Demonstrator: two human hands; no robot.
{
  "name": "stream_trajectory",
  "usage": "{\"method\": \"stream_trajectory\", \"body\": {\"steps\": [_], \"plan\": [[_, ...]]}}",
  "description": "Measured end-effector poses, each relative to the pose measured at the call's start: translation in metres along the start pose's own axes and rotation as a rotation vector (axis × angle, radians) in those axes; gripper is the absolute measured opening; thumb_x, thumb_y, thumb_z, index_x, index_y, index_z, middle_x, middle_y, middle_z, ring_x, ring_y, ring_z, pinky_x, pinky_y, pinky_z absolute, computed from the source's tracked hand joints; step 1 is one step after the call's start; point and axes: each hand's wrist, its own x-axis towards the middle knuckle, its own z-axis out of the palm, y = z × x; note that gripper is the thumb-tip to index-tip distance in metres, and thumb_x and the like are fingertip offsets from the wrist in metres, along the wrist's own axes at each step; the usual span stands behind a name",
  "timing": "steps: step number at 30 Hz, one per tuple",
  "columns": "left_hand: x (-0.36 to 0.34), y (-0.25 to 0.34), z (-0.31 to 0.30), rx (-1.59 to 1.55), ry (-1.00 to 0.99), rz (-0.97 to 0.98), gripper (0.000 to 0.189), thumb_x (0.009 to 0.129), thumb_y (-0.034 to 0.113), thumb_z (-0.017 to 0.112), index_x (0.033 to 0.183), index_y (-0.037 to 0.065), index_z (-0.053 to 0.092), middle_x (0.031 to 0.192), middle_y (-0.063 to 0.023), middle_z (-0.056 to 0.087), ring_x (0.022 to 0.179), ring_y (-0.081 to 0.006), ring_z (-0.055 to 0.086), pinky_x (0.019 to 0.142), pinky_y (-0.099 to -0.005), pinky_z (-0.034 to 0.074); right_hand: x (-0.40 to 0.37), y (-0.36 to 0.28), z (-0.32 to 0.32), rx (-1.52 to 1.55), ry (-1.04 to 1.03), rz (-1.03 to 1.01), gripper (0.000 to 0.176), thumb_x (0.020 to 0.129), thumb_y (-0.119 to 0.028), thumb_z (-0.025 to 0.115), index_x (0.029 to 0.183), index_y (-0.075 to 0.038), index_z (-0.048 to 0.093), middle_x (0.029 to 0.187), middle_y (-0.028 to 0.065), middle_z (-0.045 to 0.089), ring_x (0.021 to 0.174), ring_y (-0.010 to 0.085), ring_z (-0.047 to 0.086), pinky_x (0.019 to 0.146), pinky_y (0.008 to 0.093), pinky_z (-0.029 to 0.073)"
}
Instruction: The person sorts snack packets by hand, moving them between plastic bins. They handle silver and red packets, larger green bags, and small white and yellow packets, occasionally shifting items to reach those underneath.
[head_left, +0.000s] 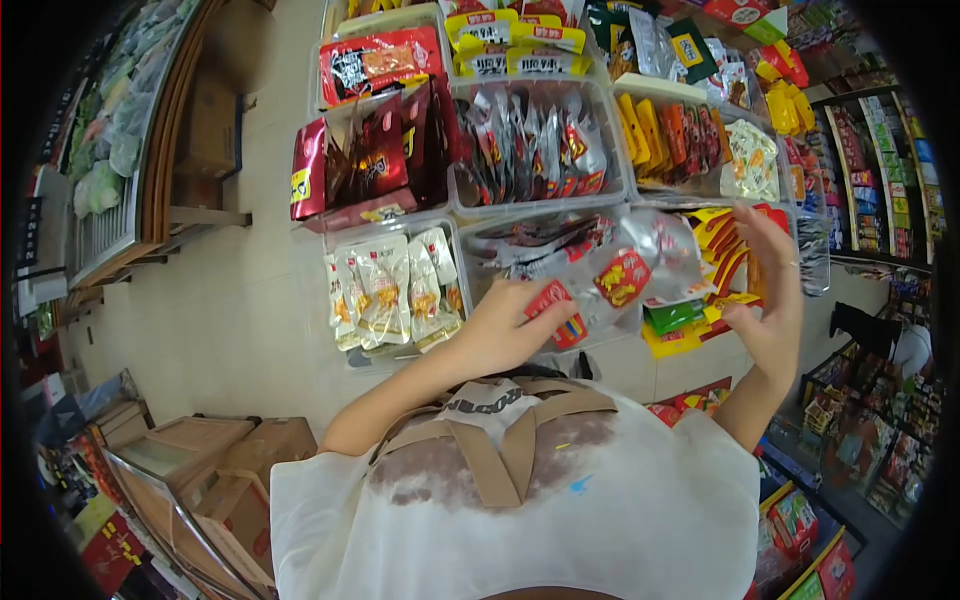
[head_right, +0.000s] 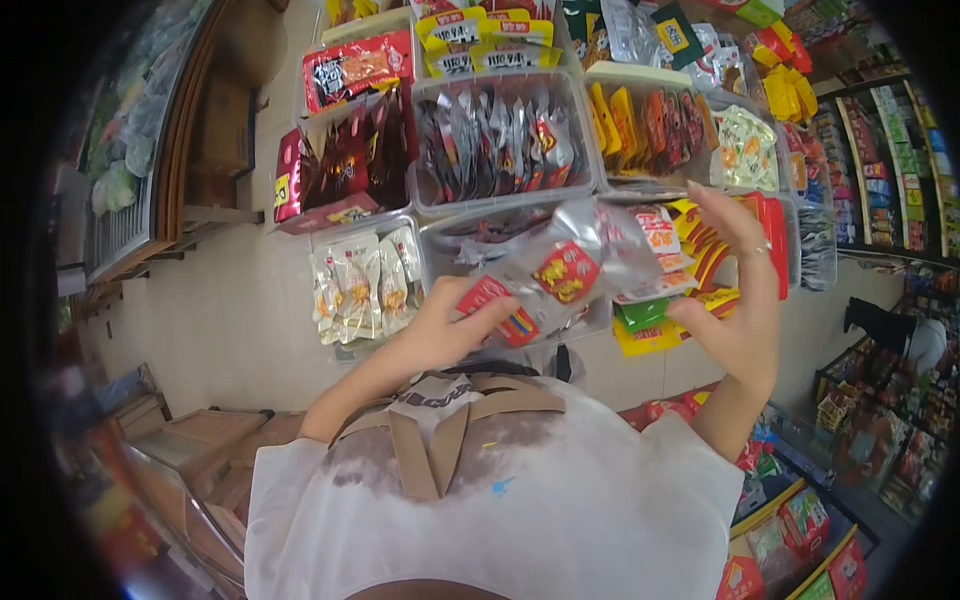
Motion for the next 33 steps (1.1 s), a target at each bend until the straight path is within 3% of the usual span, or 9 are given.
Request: {"method": "stream_trajectory", "body": {"steps": [1, 4, 5, 7, 12, 14, 18, 26, 33], "plan": [[-0.003, 0.006, 0.000, -0.033, 0.092, 0.010, 0.023, 0.080, 0.019, 0.055, 0.089, -0.002, 0.057, 0.063, -0.0150, 0.058, 0.055, -0.0201, 0.057, 0.053, -0.0305, 0.043, -0.009, 0.009, -0.001, -0.010, -0.110, 0.082, 0.065, 0.073, -0.027, 0.061, 0.124, 0.002, 0.032, 0.122, 0.0166, 0.042, 0.108, 0.0235, 0.044, 0.093, 0.0348, 0.032], [0.007, 0.008, -0.009, -0.358, 0.333, 0.052, 0.024, 0.081, 0.025, 0.057, 0.086, 0.002, 0.060, 0.077, -0.0033, 0.061, 0.070, -0.0057, 0.054, 0.063, -0.0224, 0.043, -0.021, 0.016, 0.033, 0.373, -0.089, 0.377, 0.061, 0.077, -0.029, 0.057, 0.124, 0.002, 0.033, 0.120, 0.0151, 0.044, 0.107, 0.0211, 0.044, 0.093, 0.0331, 0.032], [0.008, 0.026, -0.015, -0.406, 0.433, 0.003, 0.025, 0.080, 0.026, 0.060, 0.090, 0.003, 0.059, 0.082, -0.0023, 0.061, 0.073, -0.0076, 0.055, 0.066, -0.0220, 0.043, -0.023, 0.018, 0.041, 0.373, -0.085, 0.384, 0.061, 0.077, -0.029, 0.057, 0.124, 0.002, 0.033, 0.120, 0.0151, 0.044, 0.107, 0.0211, 0.044, 0.093, 0.0331, 0.032], [0.015, 0.030, -0.027, -0.473, 0.426, 0.024, 0.027, 0.079, 0.025, 0.060, 0.094, 0.003, 0.057, 0.085, -0.0029, 0.061, 0.074, -0.0082, 0.056, 0.067, -0.0226, 0.044, -0.020, 0.020, 0.054, 0.629, -0.098, 0.320, 0.059, 0.079, -0.028, 0.056, 0.124, 0.002, 0.032, 0.119, 0.0145, 0.045, 0.105, 0.0188, 0.045, 0.092, 0.0320, 0.032], [0.011, 0.020, -0.021, -0.569, 0.376, 0.026, 0.035, 0.079, 0.025, 0.061, 0.105, 0.002, 0.051, 0.095, -0.0052, 0.059, 0.084, -0.0108, 0.055, 0.075, -0.0248, 0.043, -0.005, 0.006, 0.087, 0.780, 0.026, 0.301, 0.054, 0.081, -0.021, 0.055, 0.124, 0.003, 0.032, 0.116, 0.0139, 0.047, 0.103, 0.0171, 0.046, 0.091, 0.0298, 0.033], [0.006, 0.015, -0.016, -0.568, 0.338, 0.012, 0.036, 0.079, 0.025, 0.060, 0.105, 0.002, 0.050, 0.096, -0.0052, 0.058, 0.087, -0.0109, 0.054, 0.077, -0.0252, 0.043, -0.003, 0.004, 0.102, 0.745, 0.141, 0.331, 0.058, 0.081, -0.035, 0.052, 0.121, 0.004, 0.035, 0.112, 0.0123, 0.049, 0.098, 0.0153, 0.050, 0.085, 0.0273, 0.037], [-0.011, 0.011, -0.005, -0.434, 0.227, -0.044, 0.033, 0.081, 0.027, 0.057, 0.102, 0.001, 0.053, 0.093, -0.0052, 0.059, 0.084, -0.0098, 0.054, 0.075, -0.0256, 0.043, -0.004, -0.001, 0.099, 0.829, 0.276, 0.397, 0.039, 0.078, -0.011, 0.060, 0.112, 0.001, 0.044, 0.105, 0.0080, 0.053, 0.094, 0.0112, 0.050, 0.081, 0.0257, 0.040], [-0.024, -0.013, 0.020, -0.218, -0.137, 0.030, 0.029, 0.084, 0.022, 0.052, 0.099, -0.002, 0.055, 0.083, -0.0126, 0.061, 0.072, -0.0134, 0.054, 0.068, -0.0284, 0.043, -0.040, 0.032, 0.099, 1.019, 0.419, 0.467, 0.036, 0.073, -0.011, 0.064, 0.104, 0.000, 0.049, 0.095, 0.0068, 0.055, 0.084, 0.0130, 0.054, 0.074, 0.0260, 0.044], [-0.019, -0.013, 0.025, 0.006, -0.201, 0.170, 0.028, 0.086, 0.022, 0.044, 0.099, -0.002, 0.050, 0.076, -0.0211, 0.056, 0.067, -0.0362, 0.054, 0.060, -0.0370, 0.042, -0.062, 0.049, 0.087, 0.989, 0.238, 0.543, 0.049, 0.067, -0.019, 0.072, 0.106, -0.001, 0.047, 0.096, 0.0059, 0.055, 0.087, 0.0134, 0.053, 0.077, 0.0277, 0.043]]}}
